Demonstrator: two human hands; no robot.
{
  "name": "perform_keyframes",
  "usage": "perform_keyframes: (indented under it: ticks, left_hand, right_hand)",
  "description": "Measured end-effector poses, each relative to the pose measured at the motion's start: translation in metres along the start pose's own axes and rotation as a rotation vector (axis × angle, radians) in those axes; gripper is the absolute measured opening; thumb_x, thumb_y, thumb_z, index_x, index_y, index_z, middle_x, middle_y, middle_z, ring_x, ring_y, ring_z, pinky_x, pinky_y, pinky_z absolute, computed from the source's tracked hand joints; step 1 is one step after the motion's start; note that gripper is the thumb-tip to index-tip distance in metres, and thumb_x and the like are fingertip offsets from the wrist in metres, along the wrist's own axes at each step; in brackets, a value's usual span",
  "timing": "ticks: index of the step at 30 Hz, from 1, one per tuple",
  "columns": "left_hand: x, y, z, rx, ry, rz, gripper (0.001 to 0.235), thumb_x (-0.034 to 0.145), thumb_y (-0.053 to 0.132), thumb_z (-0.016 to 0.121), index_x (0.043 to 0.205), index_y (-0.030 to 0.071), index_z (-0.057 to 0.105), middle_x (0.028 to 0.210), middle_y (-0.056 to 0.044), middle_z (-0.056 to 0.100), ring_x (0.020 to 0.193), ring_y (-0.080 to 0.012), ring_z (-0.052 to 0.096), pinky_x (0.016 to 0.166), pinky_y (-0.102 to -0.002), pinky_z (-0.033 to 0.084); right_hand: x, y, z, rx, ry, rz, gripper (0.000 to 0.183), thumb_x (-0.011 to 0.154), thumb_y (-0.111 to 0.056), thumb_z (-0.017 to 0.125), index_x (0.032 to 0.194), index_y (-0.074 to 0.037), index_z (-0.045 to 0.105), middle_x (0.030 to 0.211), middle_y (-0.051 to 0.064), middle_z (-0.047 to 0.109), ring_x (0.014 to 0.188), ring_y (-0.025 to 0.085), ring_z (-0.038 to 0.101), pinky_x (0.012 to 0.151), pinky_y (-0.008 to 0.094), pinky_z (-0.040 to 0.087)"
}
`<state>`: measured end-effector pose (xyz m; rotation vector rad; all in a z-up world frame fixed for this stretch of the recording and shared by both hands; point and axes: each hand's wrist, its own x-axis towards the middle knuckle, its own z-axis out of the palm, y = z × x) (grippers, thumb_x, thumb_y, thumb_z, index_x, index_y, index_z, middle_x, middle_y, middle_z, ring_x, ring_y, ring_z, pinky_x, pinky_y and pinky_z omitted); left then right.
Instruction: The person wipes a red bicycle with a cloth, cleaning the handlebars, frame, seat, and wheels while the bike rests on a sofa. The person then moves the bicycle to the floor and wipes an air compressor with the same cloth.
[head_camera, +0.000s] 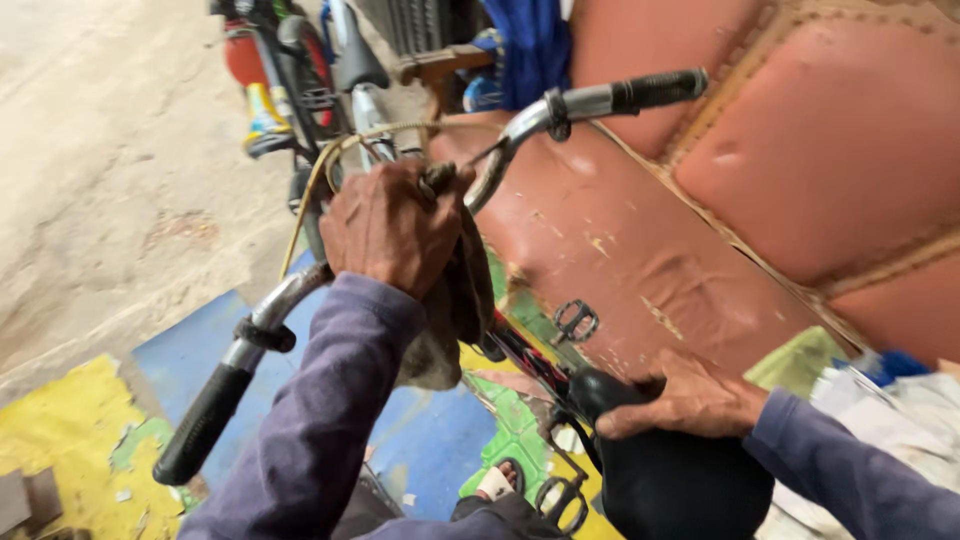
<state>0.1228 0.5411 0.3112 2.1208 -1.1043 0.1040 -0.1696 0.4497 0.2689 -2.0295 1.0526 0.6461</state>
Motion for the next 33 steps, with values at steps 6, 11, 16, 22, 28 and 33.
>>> perform_keyframes:
  ticks: [6,11,16,22,28,33]
  left_hand:
    - [-0.018,-0.066,-0.053,0.053,-0.032,-0.167,0.048,0.086,0.060,0.070,0.082,0.012,0.076,0.074,-0.017,0.072,0.076,-0.0400,0.070,0.068,-0.052,0.052]
    - [-0.025,-0.138,-0.103,0.091,0.011,-0.215,0.047,0.086,0.059,0.071,0.082,0.012,0.077,0.074,-0.017,0.072,0.073,-0.0398,0.070,0.066,-0.051,0.052]
    - [-0.021,-0.222,-0.158,0.056,0.074,-0.220,0.044,0.086,0.057,0.071,0.081,0.014,0.078,0.074,-0.016,0.072,0.070,-0.0386,0.070,0.063,-0.051,0.052]
    - [-0.013,-0.320,-0.216,0.052,0.159,-0.162,0.044,0.087,0.055,0.075,0.077,0.012,0.076,0.070,-0.015,0.070,0.063,-0.0362,0.069,0.058,-0.049,0.050]
    - [0.007,-0.399,-0.260,0.081,0.144,-0.219,0.046,0.087,0.055,0.075,0.074,0.011,0.073,0.067,-0.013,0.070,0.058,-0.0318,0.068,0.058,-0.048,0.050]
    - [0.017,-0.456,-0.284,0.144,0.236,-0.199,0.044,0.088,0.053,0.076,0.073,0.011,0.074,0.066,-0.013,0.070,0.062,-0.0341,0.068,0.058,-0.050,0.050]
  right_hand:
    - [0.025,-0.057,0.037,-0.162,-0.005,-0.006,0.091,0.058,-0.076,0.079,0.117,-0.007,0.076,0.111,0.021,0.073,0.108,0.031,0.072,0.097,0.040,0.053]
    - [0.053,-0.121,0.068,-0.172,-0.045,-0.047,0.087,0.056,-0.074,0.076,0.106,-0.003,0.080,0.099,0.022,0.079,0.099,0.030,0.076,0.090,0.042,0.056]
    - [0.088,-0.193,0.102,-0.217,0.075,-0.310,0.082,0.064,-0.072,0.083,0.100,0.002,0.079,0.097,0.022,0.067,0.096,0.034,0.067,0.079,0.046,0.049]
    - [0.118,-0.297,0.139,-0.278,0.008,-0.202,0.074,0.066,-0.070,0.078,0.084,0.002,0.080,0.077,0.016,0.064,0.075,0.023,0.066,0.072,0.042,0.052]
    - [0.138,-0.396,0.173,-0.192,-0.021,-0.230,0.066,0.062,-0.065,0.079,0.087,-0.004,0.083,0.072,0.007,0.076,0.072,0.017,0.071,0.071,0.037,0.055]
    - [0.167,-0.455,0.196,-0.168,-0.057,-0.268,0.065,0.061,-0.064,0.078,0.086,-0.004,0.084,0.070,0.009,0.075,0.068,0.017,0.069,0.068,0.037,0.054]
